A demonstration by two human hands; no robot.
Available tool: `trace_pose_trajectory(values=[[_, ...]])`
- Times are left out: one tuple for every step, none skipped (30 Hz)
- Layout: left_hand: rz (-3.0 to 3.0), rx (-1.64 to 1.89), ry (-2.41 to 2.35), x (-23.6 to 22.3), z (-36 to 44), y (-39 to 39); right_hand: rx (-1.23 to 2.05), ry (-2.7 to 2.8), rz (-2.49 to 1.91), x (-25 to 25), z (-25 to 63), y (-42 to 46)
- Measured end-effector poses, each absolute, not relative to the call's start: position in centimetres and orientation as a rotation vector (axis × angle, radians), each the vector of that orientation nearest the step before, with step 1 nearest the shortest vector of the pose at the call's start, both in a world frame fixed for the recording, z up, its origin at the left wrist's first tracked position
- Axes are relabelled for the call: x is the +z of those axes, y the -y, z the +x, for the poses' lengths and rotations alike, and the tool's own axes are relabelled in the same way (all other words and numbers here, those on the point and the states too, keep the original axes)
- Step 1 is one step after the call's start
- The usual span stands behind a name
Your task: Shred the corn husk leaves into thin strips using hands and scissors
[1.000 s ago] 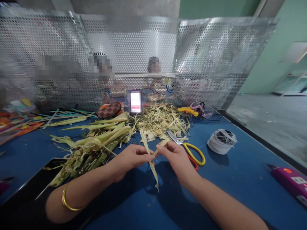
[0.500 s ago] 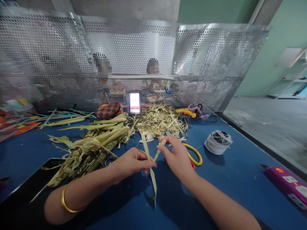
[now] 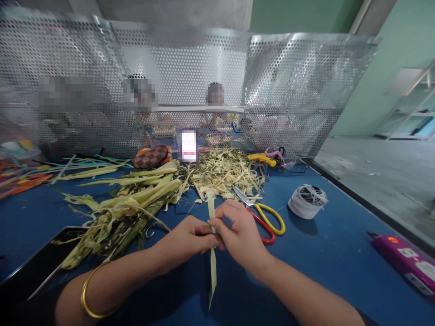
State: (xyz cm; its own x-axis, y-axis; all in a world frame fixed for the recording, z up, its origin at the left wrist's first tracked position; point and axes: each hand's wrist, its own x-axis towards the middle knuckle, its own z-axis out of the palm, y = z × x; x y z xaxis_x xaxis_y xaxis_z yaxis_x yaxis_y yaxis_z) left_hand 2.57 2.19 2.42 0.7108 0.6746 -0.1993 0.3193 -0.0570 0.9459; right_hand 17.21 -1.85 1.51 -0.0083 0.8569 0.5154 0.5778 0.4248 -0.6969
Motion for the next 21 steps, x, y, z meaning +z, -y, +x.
trace_pose_trajectory(values=[[1.659, 0.335, -0.800, 2.3, 2.6, -2.2, 0.324, 1.705, -1.245, 1.5, 17.1, 1.9], [1.664, 0.315, -0.795, 2.2, 2.5, -2.3, 0.297, 1.710, -1.232, 1.4, 16.9, 2.0], [1.673, 0.291, -0.790, 2.1, 2.5, -2.3, 0.274, 1.713, -1.220, 1.3, 16.8, 2.0], [1.678, 0.271, -0.781, 2.0, 2.5, -2.4, 0.259, 1.718, -1.213, 1.1, 16.8, 2.0], [1.677, 0.265, -0.774, 2.0, 2.4, -2.5, 0.252, 1.726, -1.213, 1.1, 16.8, 1.9], [1.671, 0.267, -0.770, 2.0, 2.4, -2.6, 0.257, 1.738, -1.219, 1.1, 17.0, 1.7], [1.659, 0.277, -0.770, 2.0, 2.3, -2.7, 0.274, 1.761, -1.230, 1.1, 17.4, 1.6], [1.637, 0.292, -0.776, 2.1, 2.3, -2.8, 0.299, 1.798, -1.242, 1.3, 17.9, 1.4], [1.608, 0.307, -0.782, 2.3, 2.2, -2.9, 0.330, 1.845, -1.253, 1.5, 18.5, 1.2], [1.574, 0.319, -0.786, 2.5, 2.2, -3.0, 0.358, 1.910, -1.258, 1.8, 19.1, 1.0], [1.542, 0.325, -0.783, 2.7, 2.1, -3.1, 0.383, 1.981, -1.268, 2.1, 19.8, 0.9], [1.512, 0.330, -0.778, 2.9, 2.1, -3.1, 0.396, 2.043, -1.276, 2.4, 20.5, 0.8], [1.487, 0.336, -0.777, 3.1, 2.0, -3.2, 0.409, 2.104, -1.279, 2.6, 21.1, 0.7], [1.470, 0.339, -0.776, 3.2, 2.0, -3.3, 0.424, 2.171, -1.273, 2.8, 21.5, 0.7], [1.460, 0.339, -0.774, 3.2, 1.9, -3.4, 0.432, 2.228, -1.265, 2.9, 21.9, 0.6], [1.460, 0.336, -0.772, 3.2, 1.9, -3.5, 0.434, 2.272, -1.258, 2.9, 22.2, 0.6], [1.465, 0.328, -0.766, 3.2, 1.9, -3.5, 0.425, 2.298, -1.255, 2.9, 22.3, 0.6], [1.472, 0.314, -0.756, 3.1, 1.9, -3.6, 0.408, 2.305, -1.258, 2.8, 22.4, 0.5], [1.481, 0.299, -0.746, 3.1, 1.9, -3.6, 0.383, 2.300, -1.265, 2.7, 22.4, 0.5], [1.487, 0.291, -0.743, 3.0, 1.9, -3.7, 0.344, 2.288, -1.268, 2.6, 22.3, 0.5], [1.488, 0.292, -0.748, 3.0, 1.9, -3.7, 0.281, 2.274, -1.267, 2.6, 22.2, 0.5]])
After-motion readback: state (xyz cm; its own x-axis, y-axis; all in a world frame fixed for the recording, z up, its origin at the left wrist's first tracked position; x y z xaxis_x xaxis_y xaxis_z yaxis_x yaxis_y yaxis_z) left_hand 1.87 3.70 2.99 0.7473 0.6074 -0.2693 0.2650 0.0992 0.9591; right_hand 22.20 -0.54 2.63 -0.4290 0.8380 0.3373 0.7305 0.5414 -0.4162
